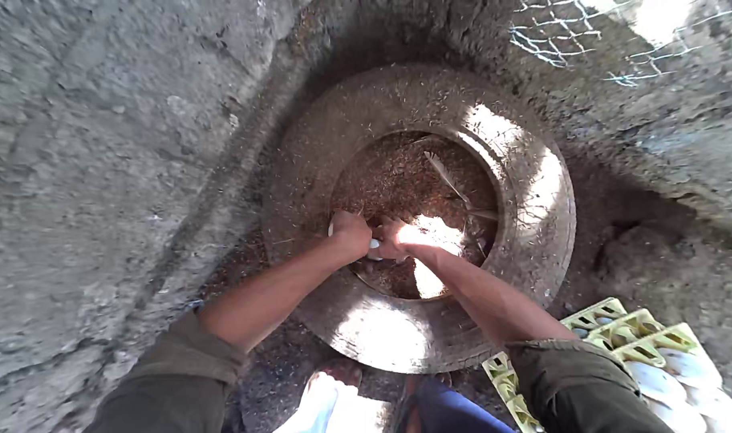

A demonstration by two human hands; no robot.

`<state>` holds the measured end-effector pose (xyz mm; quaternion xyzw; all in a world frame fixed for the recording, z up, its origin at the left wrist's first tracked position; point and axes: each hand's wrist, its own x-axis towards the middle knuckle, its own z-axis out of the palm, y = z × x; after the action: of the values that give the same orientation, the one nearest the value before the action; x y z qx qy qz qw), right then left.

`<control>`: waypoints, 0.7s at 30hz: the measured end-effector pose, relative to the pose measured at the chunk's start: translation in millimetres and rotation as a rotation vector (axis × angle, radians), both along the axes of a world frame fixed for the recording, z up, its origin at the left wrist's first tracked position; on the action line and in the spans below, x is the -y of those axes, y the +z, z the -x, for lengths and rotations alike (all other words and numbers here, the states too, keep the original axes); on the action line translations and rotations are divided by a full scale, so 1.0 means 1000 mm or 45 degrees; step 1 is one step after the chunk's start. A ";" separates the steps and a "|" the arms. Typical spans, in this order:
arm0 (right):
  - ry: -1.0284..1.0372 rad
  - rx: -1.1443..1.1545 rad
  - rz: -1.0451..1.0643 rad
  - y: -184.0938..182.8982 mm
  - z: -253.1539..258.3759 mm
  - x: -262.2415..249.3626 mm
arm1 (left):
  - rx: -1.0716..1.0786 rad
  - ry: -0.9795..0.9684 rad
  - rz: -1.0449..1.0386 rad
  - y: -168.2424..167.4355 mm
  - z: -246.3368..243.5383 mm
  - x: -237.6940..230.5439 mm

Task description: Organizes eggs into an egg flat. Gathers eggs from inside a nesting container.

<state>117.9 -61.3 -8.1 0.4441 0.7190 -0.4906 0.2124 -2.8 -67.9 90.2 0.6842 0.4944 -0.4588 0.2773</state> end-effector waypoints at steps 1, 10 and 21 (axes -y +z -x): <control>0.019 0.005 0.009 0.003 -0.007 0.001 | -0.010 -0.017 0.016 -0.005 -0.004 0.002; -0.128 0.071 -0.359 0.024 -0.105 0.002 | -0.027 -0.187 -0.002 -0.038 0.004 0.000; -0.266 -0.005 -0.295 0.027 -0.096 0.004 | 0.725 0.767 0.064 0.011 0.040 -0.075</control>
<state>214.3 -65.2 18.7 0.5371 0.7210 -0.4247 0.1062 -42.7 6.8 101.4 0.6016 0.5648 -0.1615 0.5413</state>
